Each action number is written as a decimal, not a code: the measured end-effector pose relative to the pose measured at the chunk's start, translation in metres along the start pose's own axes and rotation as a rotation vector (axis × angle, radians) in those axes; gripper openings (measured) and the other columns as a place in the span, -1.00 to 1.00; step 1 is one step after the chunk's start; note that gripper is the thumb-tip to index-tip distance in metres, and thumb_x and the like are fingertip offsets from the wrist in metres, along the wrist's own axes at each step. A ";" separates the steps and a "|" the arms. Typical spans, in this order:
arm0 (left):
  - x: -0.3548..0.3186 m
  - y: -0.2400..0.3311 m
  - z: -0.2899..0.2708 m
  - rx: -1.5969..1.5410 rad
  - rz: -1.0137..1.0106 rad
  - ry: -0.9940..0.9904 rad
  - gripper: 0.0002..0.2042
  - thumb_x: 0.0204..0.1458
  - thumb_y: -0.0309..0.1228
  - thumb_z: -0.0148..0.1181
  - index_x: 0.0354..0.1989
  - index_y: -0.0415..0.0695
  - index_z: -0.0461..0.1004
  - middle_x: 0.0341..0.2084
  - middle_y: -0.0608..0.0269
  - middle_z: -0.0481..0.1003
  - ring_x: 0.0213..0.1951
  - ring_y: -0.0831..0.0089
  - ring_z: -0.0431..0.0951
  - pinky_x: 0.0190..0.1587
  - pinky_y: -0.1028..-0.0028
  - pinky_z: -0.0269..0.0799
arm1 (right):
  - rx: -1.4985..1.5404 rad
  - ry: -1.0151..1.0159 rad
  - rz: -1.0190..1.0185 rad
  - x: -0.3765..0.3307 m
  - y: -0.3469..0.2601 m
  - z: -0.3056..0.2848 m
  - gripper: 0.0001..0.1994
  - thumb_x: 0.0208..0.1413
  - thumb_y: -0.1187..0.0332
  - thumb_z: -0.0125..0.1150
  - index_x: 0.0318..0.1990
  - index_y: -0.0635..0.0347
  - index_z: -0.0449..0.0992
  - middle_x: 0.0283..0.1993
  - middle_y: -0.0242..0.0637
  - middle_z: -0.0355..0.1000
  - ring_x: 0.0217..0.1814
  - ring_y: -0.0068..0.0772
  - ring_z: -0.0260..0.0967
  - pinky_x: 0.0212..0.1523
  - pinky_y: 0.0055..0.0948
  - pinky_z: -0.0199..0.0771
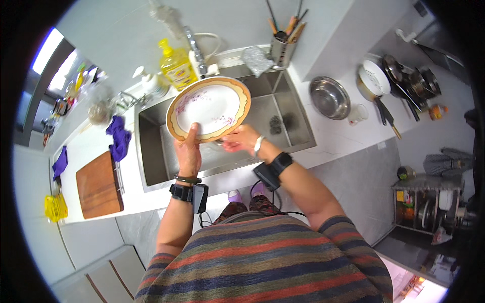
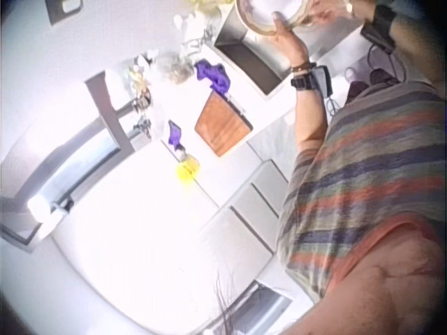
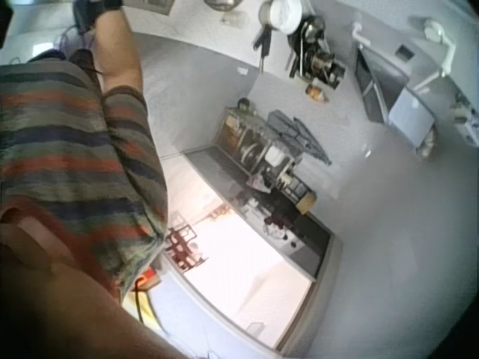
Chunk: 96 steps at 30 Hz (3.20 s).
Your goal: The person washes chopsticks and a plate in the kitchen sink using running water and a purple cloth. They rinse the items, wipe them with the cloth, and place them on the counter. The person also rinses the cloth and wipes the sink area.
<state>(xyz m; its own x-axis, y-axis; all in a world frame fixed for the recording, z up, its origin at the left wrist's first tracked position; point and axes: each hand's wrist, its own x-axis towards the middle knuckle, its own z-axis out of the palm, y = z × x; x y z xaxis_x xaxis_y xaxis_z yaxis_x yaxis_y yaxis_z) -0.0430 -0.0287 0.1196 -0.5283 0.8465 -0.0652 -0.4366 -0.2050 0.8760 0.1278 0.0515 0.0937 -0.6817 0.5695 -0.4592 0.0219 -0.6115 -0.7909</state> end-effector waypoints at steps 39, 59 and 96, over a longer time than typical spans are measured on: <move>-0.014 0.034 -0.106 1.266 0.573 -0.205 -0.49 -0.18 -0.82 -0.18 -0.02 -0.21 0.44 -0.10 0.04 0.52 0.02 0.07 0.49 0.13 0.30 0.33 | 0.481 1.090 -0.486 -0.058 0.025 -0.217 -0.59 0.07 0.55 0.01 0.10 0.39 0.17 -0.08 0.11 0.37 -0.24 0.04 0.50 -0.38 -0.15 0.69; 0.001 0.069 -0.087 1.295 0.845 -0.252 -0.74 0.04 -0.57 0.03 -0.08 -0.24 0.48 -0.08 0.04 0.52 0.08 0.10 0.45 0.15 0.21 0.31 | -1.231 1.208 -1.218 -0.130 -0.043 -0.074 -0.40 0.03 0.69 0.08 0.27 0.06 0.22 0.05 -0.09 0.42 0.03 -0.16 0.45 -0.10 -0.39 0.53; -0.340 -0.251 0.422 -0.001 -1.024 -0.843 -0.54 0.16 -0.39 0.11 0.20 -0.27 0.20 0.08 0.15 0.37 0.09 0.40 0.41 0.12 0.45 0.37 | 0.984 1.072 -0.590 -0.691 0.247 -0.337 -0.74 0.10 0.43 0.13 -0.08 0.36 0.42 -0.20 -0.15 0.49 -0.13 -0.27 0.49 -0.07 -0.30 0.55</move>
<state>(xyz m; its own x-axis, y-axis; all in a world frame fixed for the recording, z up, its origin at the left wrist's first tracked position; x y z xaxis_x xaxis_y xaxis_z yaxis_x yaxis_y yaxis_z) 0.5532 -0.0573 0.1238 0.6480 0.6618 -0.3770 -0.3648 0.7042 0.6090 0.8508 -0.3083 0.0792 0.4041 0.6964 -0.5931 -0.8086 -0.0313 -0.5876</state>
